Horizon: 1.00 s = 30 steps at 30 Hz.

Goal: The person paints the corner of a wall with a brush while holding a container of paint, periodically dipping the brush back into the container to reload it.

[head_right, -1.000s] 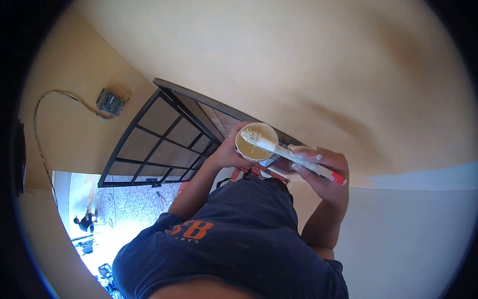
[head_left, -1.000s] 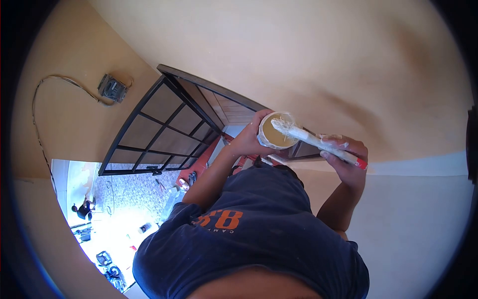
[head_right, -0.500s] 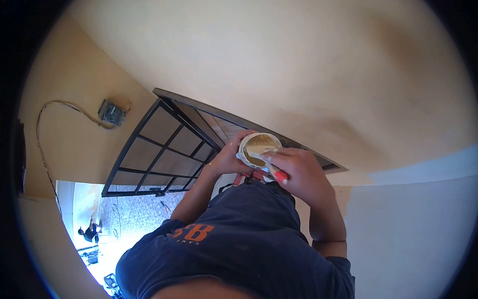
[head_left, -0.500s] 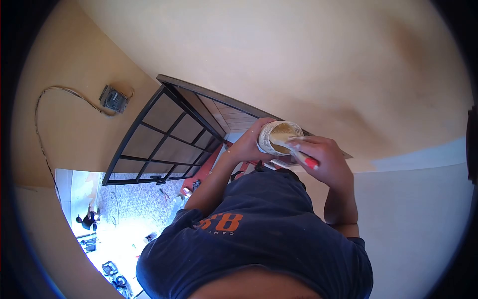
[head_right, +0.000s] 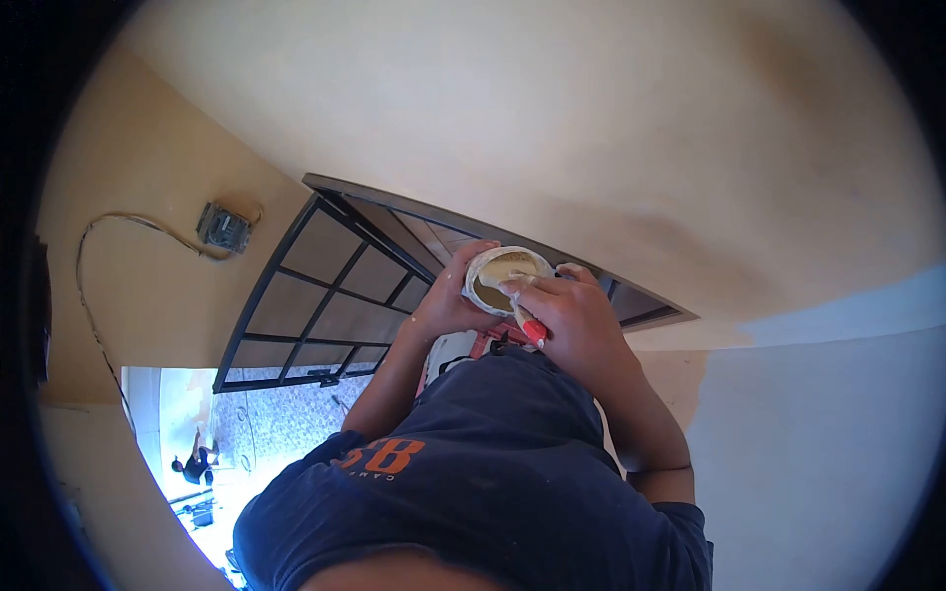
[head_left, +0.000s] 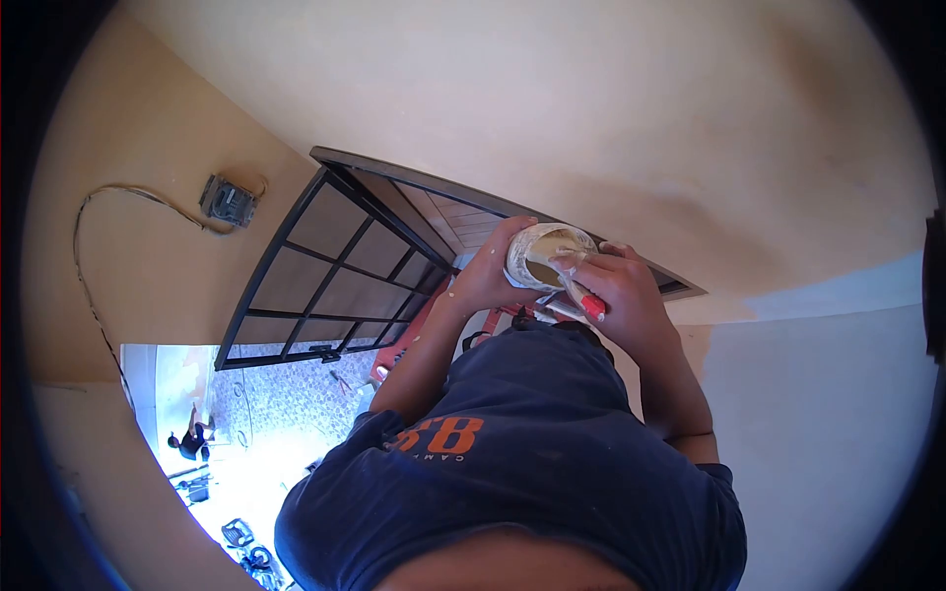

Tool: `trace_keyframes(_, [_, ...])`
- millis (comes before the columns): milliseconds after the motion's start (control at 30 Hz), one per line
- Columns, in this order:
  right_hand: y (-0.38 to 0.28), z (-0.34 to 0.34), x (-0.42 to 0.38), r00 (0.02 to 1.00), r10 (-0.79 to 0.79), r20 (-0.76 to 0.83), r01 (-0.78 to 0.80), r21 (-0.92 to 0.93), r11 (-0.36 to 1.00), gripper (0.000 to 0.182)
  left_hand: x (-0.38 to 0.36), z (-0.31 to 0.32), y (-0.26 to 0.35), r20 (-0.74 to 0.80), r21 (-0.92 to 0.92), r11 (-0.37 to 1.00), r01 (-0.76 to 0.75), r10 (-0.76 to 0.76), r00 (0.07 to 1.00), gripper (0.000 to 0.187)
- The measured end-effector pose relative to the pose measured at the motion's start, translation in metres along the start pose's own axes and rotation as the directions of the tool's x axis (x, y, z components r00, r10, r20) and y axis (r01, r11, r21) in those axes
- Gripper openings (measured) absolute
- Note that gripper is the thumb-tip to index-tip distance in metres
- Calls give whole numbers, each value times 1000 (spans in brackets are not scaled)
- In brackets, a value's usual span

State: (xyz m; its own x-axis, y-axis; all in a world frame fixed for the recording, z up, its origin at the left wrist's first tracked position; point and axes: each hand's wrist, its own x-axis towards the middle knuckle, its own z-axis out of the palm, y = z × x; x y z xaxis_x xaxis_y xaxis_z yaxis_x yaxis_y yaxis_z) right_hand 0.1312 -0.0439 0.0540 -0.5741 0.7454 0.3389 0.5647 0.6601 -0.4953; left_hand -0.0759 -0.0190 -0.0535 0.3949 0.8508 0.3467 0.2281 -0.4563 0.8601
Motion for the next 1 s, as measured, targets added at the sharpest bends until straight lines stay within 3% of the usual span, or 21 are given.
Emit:
trace_keyframes(167, [4, 6, -2, 1000, -7, -25, 7, 2, 1000, 33, 7, -1, 5, -48, 41, 997, -70, 72, 996, 92])
trace_keyframes(700, [18, 12, -7, 986, -55, -157, 61, 29, 998, 34, 15, -11, 6, -13, 218, 971, -93, 99, 995, 89])
trace_keyframes(767, [16, 0, -7, 996, -36, -80, 47, 136, 990, 29, 12, -7, 2, -41, 141, 988, -57, 63, 997, 90])
trace_keyframes(900, [9, -15, -11, 992, -37, -120, 55, 144, 988, 27, 13, -3, -6, -51, 100, 995, -28, 33, 998, 90])
trace_keyframes(967, [9, -18, -13, 991, 89, -103, -49, 340, 939, 25, 15, -3, -4, -20, 48, 999, -21, 22, 1000, 91])
trace_keyframes(1000, [11, -18, -14, 992, 84, -97, -46, 338, 940, 25, 15, -2, -5, -28, 46, 999, -20, 21, 999, 91])
